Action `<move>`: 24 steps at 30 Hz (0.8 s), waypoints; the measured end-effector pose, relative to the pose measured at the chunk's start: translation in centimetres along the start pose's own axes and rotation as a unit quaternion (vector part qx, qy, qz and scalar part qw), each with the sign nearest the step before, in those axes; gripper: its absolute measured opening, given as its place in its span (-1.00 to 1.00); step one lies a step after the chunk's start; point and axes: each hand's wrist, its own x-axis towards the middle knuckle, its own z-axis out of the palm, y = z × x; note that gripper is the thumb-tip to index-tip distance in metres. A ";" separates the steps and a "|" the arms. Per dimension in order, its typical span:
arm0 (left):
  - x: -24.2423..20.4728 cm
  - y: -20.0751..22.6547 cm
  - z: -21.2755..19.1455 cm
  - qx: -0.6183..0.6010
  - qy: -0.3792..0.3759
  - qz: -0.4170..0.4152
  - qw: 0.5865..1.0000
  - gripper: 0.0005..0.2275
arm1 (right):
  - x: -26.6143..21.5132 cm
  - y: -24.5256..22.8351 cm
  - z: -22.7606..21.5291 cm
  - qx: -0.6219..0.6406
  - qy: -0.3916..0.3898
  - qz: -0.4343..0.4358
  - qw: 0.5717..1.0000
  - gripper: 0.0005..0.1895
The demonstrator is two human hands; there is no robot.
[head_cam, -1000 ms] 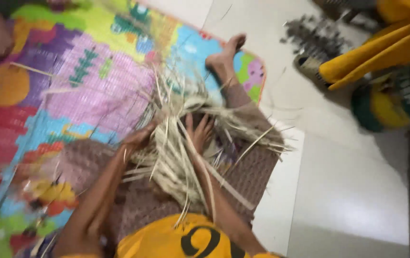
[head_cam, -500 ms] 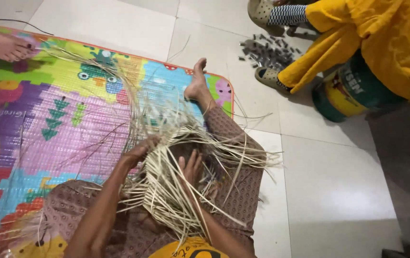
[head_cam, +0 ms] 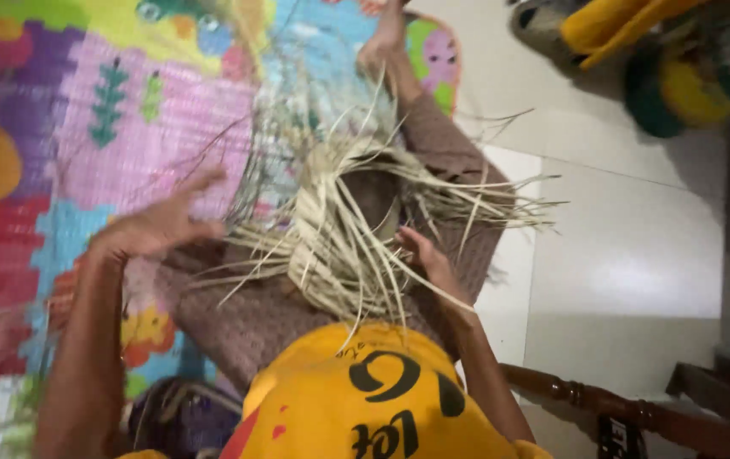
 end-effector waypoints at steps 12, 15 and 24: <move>12.4 -4.4 5.9 0.382 0.132 -0.058 0.913 -0.67 | -2.3 -5.1 4.3 -0.345 -0.139 0.065 0.926 -0.18; 17.2 -8.0 2.8 0.535 0.164 -0.057 0.827 -0.49 | -1.7 -3.9 -0.7 -0.395 -0.043 -0.056 0.916 -0.33; 7.0 0.2 -4.2 0.514 0.132 -0.094 0.842 -0.27 | -6.3 -13.1 -5.4 -0.130 0.053 -0.306 0.942 -0.61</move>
